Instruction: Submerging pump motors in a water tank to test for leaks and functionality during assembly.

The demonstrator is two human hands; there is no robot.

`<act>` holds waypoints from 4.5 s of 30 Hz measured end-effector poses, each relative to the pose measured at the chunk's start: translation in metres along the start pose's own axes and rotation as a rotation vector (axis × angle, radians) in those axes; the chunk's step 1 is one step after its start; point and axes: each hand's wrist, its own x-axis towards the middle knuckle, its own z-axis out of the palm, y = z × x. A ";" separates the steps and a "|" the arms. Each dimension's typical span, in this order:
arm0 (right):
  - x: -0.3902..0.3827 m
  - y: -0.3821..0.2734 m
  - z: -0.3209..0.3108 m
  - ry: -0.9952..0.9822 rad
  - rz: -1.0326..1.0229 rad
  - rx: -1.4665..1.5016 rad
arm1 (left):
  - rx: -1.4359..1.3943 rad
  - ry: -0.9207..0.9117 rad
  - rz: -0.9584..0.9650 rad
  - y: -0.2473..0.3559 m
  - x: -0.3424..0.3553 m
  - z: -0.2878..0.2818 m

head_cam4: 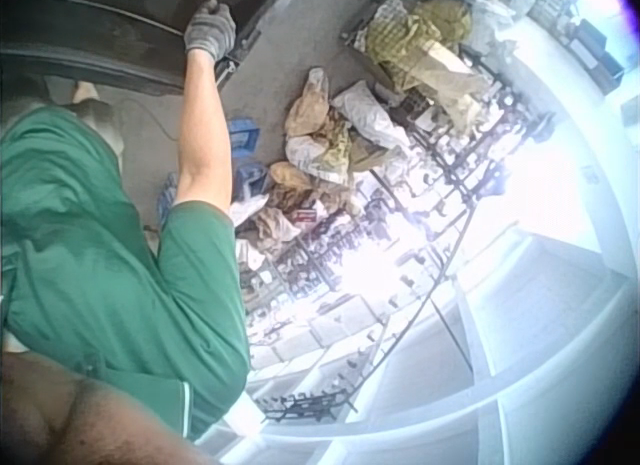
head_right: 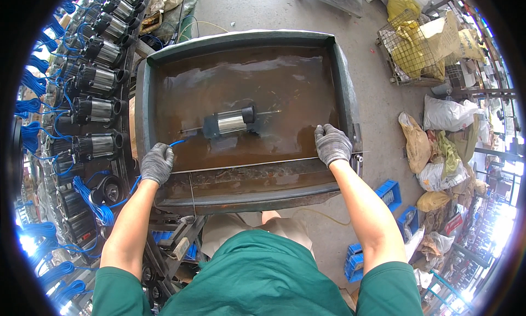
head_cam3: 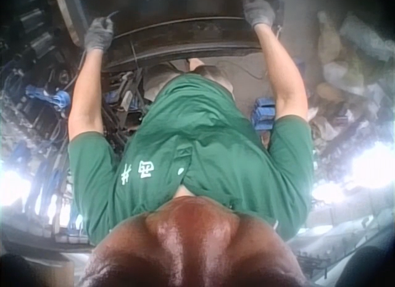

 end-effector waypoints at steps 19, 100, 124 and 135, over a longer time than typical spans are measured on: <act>0.000 0.001 0.002 0.022 -0.010 0.001 | -0.004 0.018 0.014 0.000 0.000 0.001; 0.000 0.000 -0.004 0.021 0.061 0.068 | -0.198 0.173 0.273 0.021 0.027 -0.001; -0.001 0.011 0.000 0.085 0.044 0.252 | -0.986 -0.450 -0.379 0.210 0.120 0.086; 0.000 0.013 0.004 0.102 0.025 0.270 | -1.083 -0.488 -0.336 0.170 0.074 0.069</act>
